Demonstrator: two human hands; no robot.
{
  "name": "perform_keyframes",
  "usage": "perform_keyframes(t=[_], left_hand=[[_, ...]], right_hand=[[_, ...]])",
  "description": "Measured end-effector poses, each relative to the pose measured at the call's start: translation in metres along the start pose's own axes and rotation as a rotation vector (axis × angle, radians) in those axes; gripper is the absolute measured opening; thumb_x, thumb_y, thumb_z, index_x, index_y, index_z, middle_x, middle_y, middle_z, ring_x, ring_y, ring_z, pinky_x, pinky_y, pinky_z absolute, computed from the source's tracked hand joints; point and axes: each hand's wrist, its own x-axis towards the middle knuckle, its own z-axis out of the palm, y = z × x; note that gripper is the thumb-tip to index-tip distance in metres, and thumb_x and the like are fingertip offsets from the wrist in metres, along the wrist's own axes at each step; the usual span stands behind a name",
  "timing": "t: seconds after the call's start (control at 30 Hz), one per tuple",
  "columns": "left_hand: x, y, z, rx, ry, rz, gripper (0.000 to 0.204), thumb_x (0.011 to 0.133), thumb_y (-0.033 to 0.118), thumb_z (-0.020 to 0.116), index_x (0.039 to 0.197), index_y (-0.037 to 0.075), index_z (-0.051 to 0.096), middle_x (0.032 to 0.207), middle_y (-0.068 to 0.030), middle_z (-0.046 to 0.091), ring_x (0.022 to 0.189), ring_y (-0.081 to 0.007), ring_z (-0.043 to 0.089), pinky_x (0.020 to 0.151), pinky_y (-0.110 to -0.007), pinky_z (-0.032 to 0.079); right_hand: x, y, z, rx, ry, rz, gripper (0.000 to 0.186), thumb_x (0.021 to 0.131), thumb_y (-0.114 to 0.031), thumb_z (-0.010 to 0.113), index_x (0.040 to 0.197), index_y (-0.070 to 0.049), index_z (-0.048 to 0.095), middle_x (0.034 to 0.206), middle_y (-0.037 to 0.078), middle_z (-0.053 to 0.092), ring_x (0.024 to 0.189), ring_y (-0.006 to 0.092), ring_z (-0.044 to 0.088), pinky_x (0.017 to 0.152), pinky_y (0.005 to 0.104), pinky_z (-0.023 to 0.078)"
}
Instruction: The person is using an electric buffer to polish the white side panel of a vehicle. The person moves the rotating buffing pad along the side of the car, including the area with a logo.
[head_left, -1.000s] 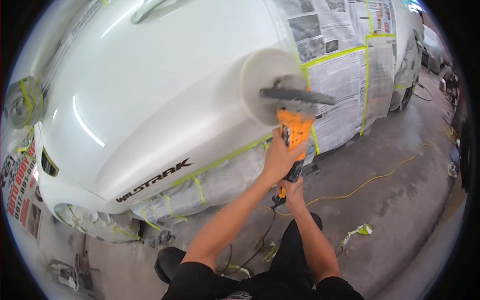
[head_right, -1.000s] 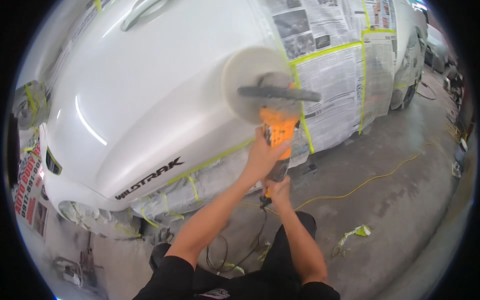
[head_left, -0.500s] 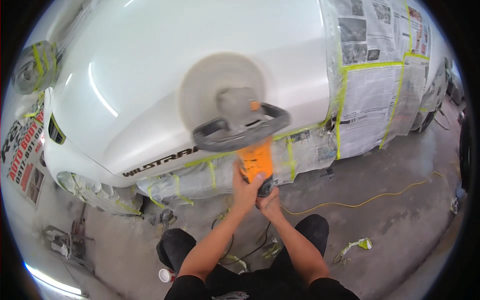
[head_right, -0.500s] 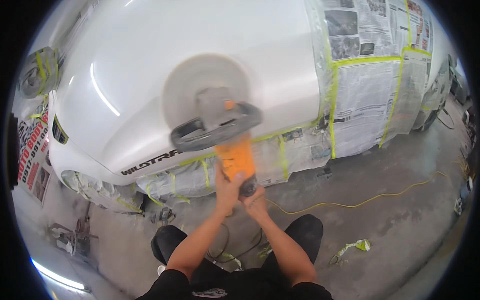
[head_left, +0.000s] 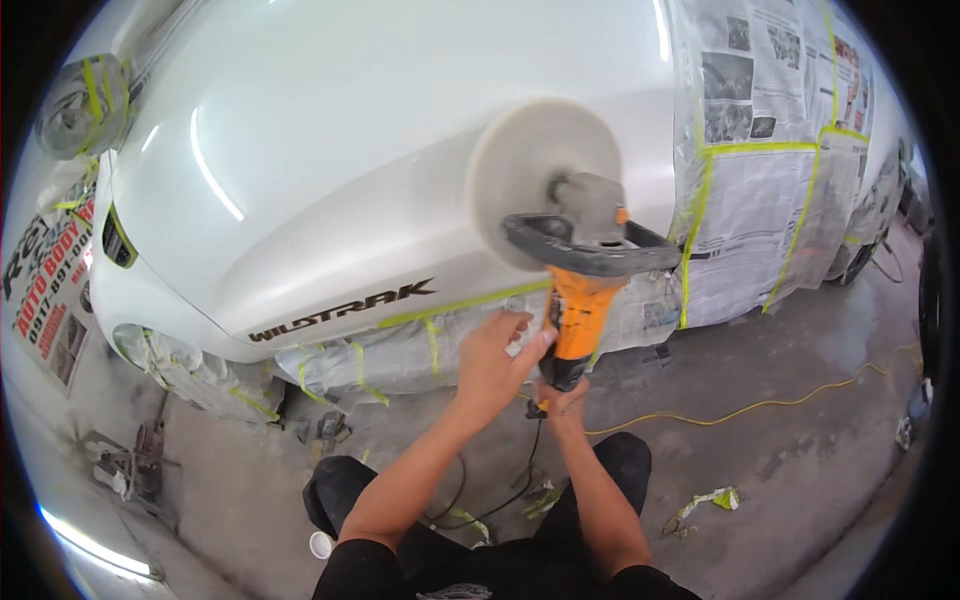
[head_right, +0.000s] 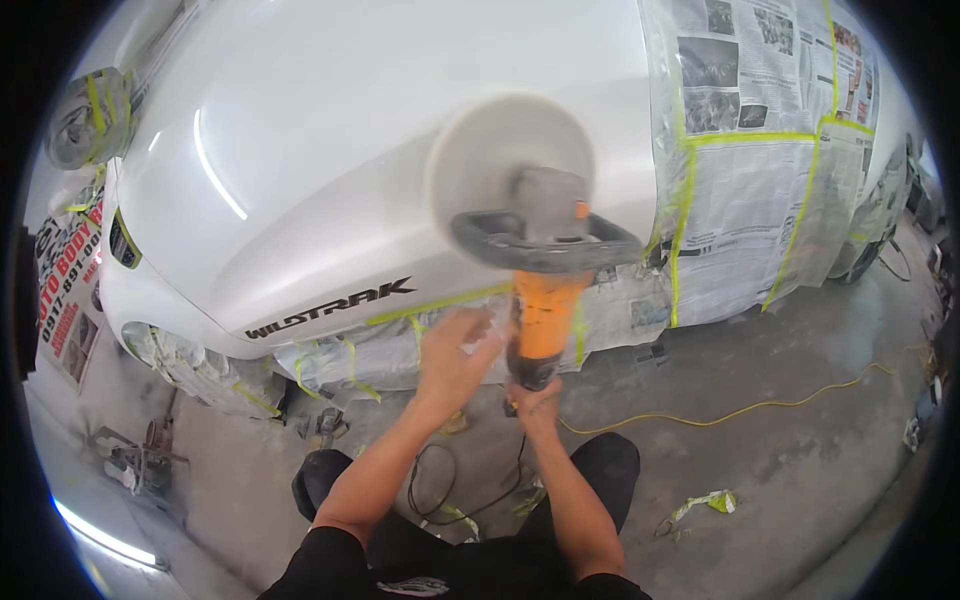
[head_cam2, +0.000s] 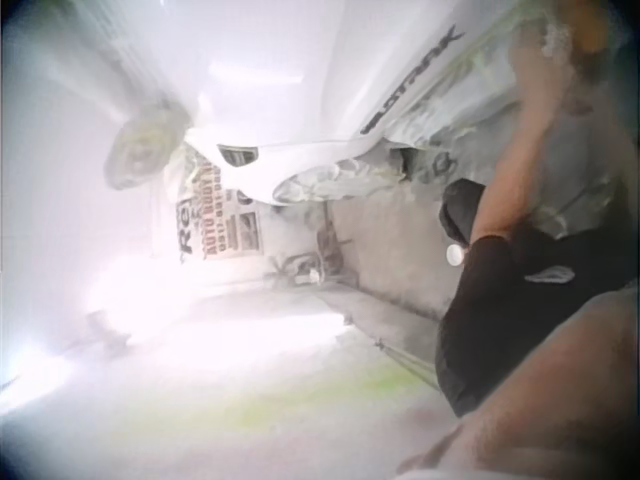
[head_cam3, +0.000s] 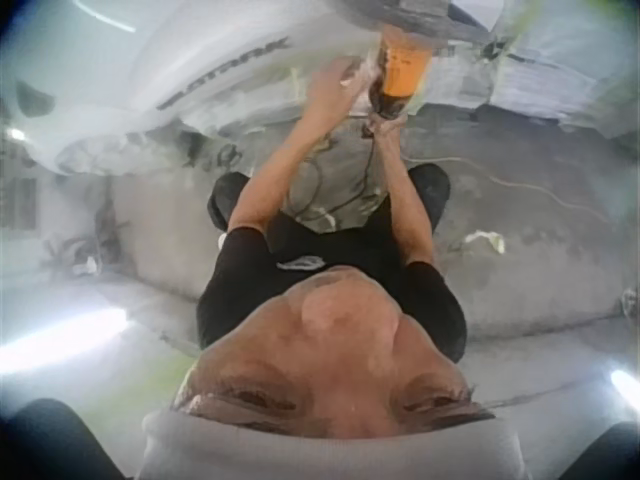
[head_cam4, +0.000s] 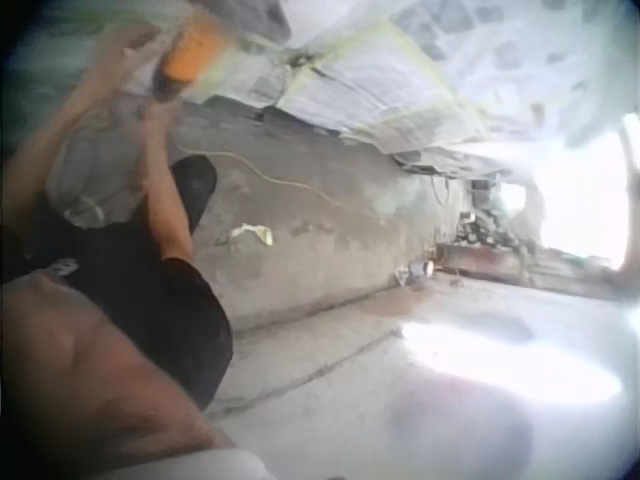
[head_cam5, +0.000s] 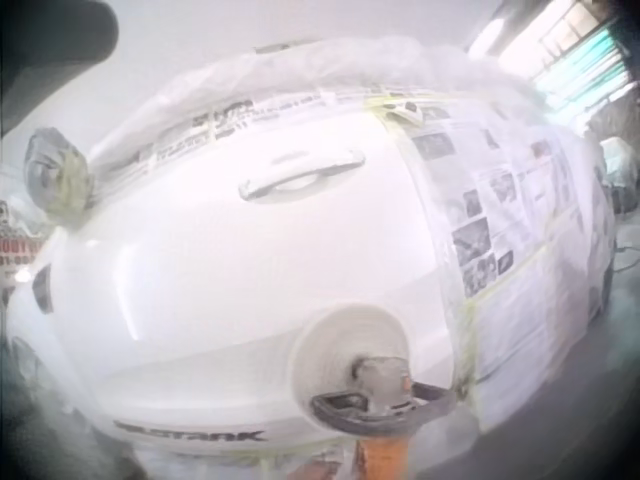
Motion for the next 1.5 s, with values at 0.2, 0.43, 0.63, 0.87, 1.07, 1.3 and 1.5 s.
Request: perform_keyframes(t=[0.2,0.43,0.63,0.87,1.07,1.3,1.5], left_hand=[[0.073,0.075,-0.016,0.201,0.321,0.707,0.050,0.081,0.026,0.080,0.124,0.005,0.065,0.122,-0.0189,0.058,0.108,-0.0371,0.059,0.096,-0.045,0.046],[0.101,0.049,-0.043,0.269,0.031,0.761,0.044,0.073,0.040,0.084,0.094,0.005,0.067,0.097,-0.0098,0.058,0.092,-0.0306,0.056,0.083,-0.043,0.044],[0.055,0.004,-0.098,0.291,0.110,0.614,0.037,0.071,0.033,0.082,0.064,0.006,0.058,0.067,-0.0070,0.049,0.063,-0.0262,0.050,0.056,-0.039,0.038],[-0.009,-0.042,-0.161,0.181,0.571,0.389,0.032,0.083,0.016,0.058,0.060,0.000,0.044,0.056,-0.0037,0.038,0.050,-0.0137,0.035,0.049,-0.034,0.023],[-0.009,-0.049,-0.131,0.064,0.671,0.372,0.035,0.086,0.015,0.056,0.060,-0.001,0.039,0.056,-0.0037,0.036,0.051,-0.0124,0.032,0.050,-0.033,0.020],[0.058,0.011,-0.027,-0.003,0.429,0.594,0.033,0.076,0.019,0.073,0.058,0.004,0.050,0.055,-0.0070,0.042,0.047,-0.0220,0.039,0.046,-0.036,0.028],[0.141,0.089,0.081,-0.016,0.178,0.683,0.053,0.077,0.044,0.077,0.052,0.005,0.051,0.049,-0.0111,0.045,0.045,-0.0276,0.045,0.046,-0.041,0.033]], right_hand=[[0.005,-0.032,-0.010,0.223,0.033,-0.142,0.012,0.076,0.001,0.066,0.071,-0.002,0.055,0.062,0.004,0.058,0.053,0.0162,0.056,0.053,0.0304,0.041],[-0.001,0.027,-0.007,0.075,0.029,-0.121,0.009,0.078,0.002,0.064,0.085,0.003,0.058,0.068,0.007,0.059,0.054,0.0182,0.058,0.053,0.0306,0.045],[-0.025,0.021,0.035,-0.241,-0.100,0.068,0.019,0.078,-0.006,0.075,0.083,0.006,0.061,0.075,0.008,0.068,0.062,0.0195,0.065,0.058,0.0351,0.049],[-0.017,0.004,0.078,-0.393,-0.386,-0.221,0.032,0.071,-0.014,0.080,0.096,0.004,0.068,0.082,0.020,0.072,0.079,0.0343,0.072,0.072,0.0380,0.054],[-0.009,-0.022,0.044,-0.481,-0.352,-0.242,0.032,0.069,-0.013,0.077,0.097,0.002,0.069,0.085,0.021,0.072,0.080,0.0371,0.072,0.073,0.0383,0.054],[0.015,-0.026,-0.065,-0.428,-0.114,-0.297,0.031,0.068,-0.009,0.078,0.092,0.006,0.066,0.079,0.016,0.072,0.072,0.0240,0.070,0.070,0.0362,0.054],[0.031,-0.022,-0.124,-0.181,0.177,-0.092,0.019,0.072,-0.006,0.077,0.081,0.004,0.063,0.068,0.009,0.066,0.055,0.0180,0.061,0.053,0.0330,0.046]])
